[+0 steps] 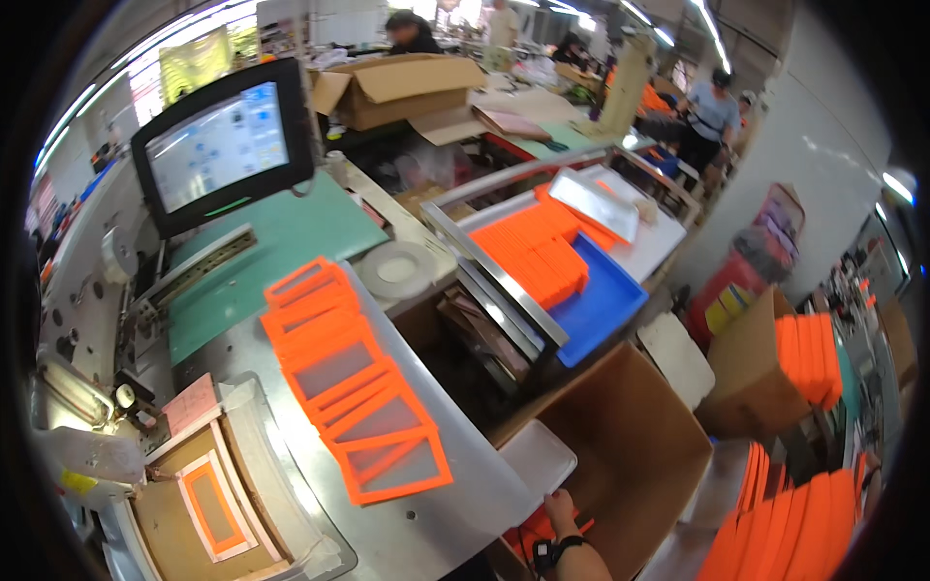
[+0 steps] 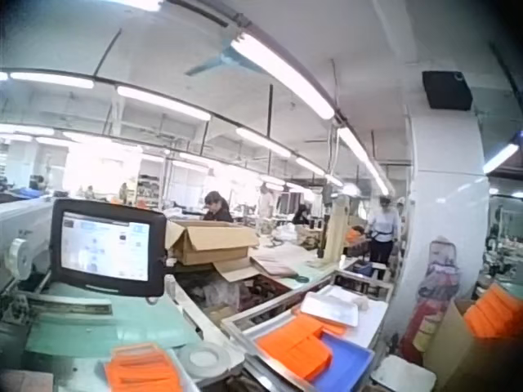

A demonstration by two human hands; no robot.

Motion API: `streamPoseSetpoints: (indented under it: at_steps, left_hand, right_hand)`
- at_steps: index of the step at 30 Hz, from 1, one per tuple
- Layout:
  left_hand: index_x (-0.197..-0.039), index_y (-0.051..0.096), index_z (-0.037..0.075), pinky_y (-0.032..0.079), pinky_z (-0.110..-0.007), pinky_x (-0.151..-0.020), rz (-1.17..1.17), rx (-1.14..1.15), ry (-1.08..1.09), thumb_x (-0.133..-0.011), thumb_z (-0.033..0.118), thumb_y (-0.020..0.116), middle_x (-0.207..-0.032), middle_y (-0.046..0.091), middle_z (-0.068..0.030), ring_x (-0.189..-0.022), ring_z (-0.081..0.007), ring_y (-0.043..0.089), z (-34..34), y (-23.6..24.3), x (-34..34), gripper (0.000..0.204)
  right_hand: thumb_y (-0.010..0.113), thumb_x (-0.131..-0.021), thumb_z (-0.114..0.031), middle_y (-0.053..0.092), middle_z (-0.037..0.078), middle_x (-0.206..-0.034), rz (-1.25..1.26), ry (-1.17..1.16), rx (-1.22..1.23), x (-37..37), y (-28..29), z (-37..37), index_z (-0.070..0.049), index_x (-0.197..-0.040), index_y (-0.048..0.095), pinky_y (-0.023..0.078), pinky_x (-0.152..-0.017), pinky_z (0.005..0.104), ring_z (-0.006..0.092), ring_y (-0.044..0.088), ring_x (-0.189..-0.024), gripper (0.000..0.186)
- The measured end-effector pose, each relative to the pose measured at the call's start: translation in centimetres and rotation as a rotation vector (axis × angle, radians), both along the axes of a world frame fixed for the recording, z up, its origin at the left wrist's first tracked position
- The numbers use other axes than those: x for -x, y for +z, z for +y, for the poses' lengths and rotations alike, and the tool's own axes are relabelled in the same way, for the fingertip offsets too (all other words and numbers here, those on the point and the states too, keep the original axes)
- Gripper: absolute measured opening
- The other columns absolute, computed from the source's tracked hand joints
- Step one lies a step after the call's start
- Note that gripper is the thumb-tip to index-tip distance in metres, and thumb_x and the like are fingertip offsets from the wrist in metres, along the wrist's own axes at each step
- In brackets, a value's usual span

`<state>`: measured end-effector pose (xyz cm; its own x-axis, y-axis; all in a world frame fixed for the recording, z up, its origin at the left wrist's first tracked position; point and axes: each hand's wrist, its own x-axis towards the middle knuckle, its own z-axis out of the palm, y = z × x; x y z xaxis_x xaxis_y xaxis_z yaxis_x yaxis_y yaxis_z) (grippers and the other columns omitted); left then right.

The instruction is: Operating an automated industrial sewing machine to attach transparent pockets to orange leather or fabric panels.

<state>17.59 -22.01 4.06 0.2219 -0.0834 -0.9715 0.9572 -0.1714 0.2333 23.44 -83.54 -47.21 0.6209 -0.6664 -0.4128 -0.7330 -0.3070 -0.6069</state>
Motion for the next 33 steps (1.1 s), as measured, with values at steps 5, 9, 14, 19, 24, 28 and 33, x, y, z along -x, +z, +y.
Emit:
streamPoseSetpoints:
  at_steps: [5,9,14,19,24,28,33]
  left_hand:
    - [-0.116,0.066,0.003,0.05,-0.035,-0.085,-0.003,-0.047,-0.036,-0.097,0.027,0.058,-0.108,0.07,-0.0108,-0.097,-0.016,0.064,-0.8,0.6,-2.1,0.032]
    - [-0.117,0.065,0.003,0.05,-0.035,-0.086,0.005,-0.059,-0.086,-0.098,0.028,0.058,-0.108,0.07,-0.0108,-0.097,-0.016,0.064,-1.2,0.6,-3.9,0.033]
    - [-0.118,0.065,0.003,0.05,-0.035,-0.086,0.011,-0.067,-0.115,-0.098,0.028,0.058,-0.108,0.07,-0.0108,-0.097,-0.0159,0.064,-1.9,0.4,-4.8,0.033]
    - [-0.119,0.065,0.003,0.05,-0.035,-0.086,0.011,-0.074,-0.096,-0.098,0.029,0.058,-0.109,0.07,-0.0108,-0.097,-0.0158,0.064,-2.1,0.6,-4.5,0.034]
    - [-0.12,0.064,0.003,0.05,-0.035,-0.086,0.019,-0.077,-0.091,-0.098,0.029,0.058,-0.109,0.07,-0.0108,-0.098,-0.0158,0.064,-2.4,0.6,-4.1,0.035]
    - [-0.121,0.064,0.003,0.05,-0.035,-0.086,0.017,-0.087,-0.053,-0.098,0.029,0.058,-0.109,0.07,-0.0108,-0.098,-0.0157,0.064,-2.8,0.6,-2.9,0.035]
    - [-0.122,0.063,0.004,0.05,-0.035,-0.086,0.01,-0.077,-0.054,-0.098,0.03,0.058,-0.11,0.07,-0.0108,-0.098,-0.0156,0.064,-2.7,0.7,-2.4,0.036]
  right_hand:
    - [0.071,-0.08,-0.024,0.069,0.024,-0.109,-0.119,-0.049,-0.08,-2.6,7.0,6.4,0.005,-0.116,0.06,0.051,-0.091,0.0442,0.0396,0.065,-0.107,0.047]
    - [0.071,-0.081,-0.023,0.065,0.029,-0.107,-0.199,-0.113,-0.004,-2.1,4.9,7.3,0.007,-0.111,0.056,0.05,-0.09,0.047,0.0436,0.063,-0.106,0.045]
    - [0.07,-0.08,-0.024,0.067,0.029,-0.102,-0.068,-0.119,0.049,-1.5,5.6,7.8,0.008,-0.109,0.057,0.051,-0.089,0.0468,0.0448,0.064,-0.102,0.045]
    - [0.07,-0.08,-0.026,0.066,0.03,-0.101,0.005,-0.106,0.061,-1.6,5.3,8.1,0.008,-0.106,0.058,0.051,-0.086,0.0473,0.0442,0.065,-0.099,0.044]
    - [0.07,-0.079,-0.026,0.068,0.03,-0.088,0.074,-0.142,-0.069,-1.0,3.8,7.4,0.01,-0.092,0.065,0.054,-0.078,0.0477,0.0428,0.068,-0.088,0.038]
    - [0.066,-0.079,-0.02,0.068,0.029,-0.079,0.075,-0.161,-0.242,-2.8,7.9,8.5,0.01,-0.082,0.067,0.055,-0.072,0.0481,0.0425,0.069,-0.08,0.03]
    - [0.057,-0.076,-0.01,0.066,0.031,-0.079,-0.034,-0.187,0.15,-1.2,3.7,7.5,0.009,-0.082,0.067,0.053,-0.072,0.0494,0.045,0.068,-0.079,0.022]
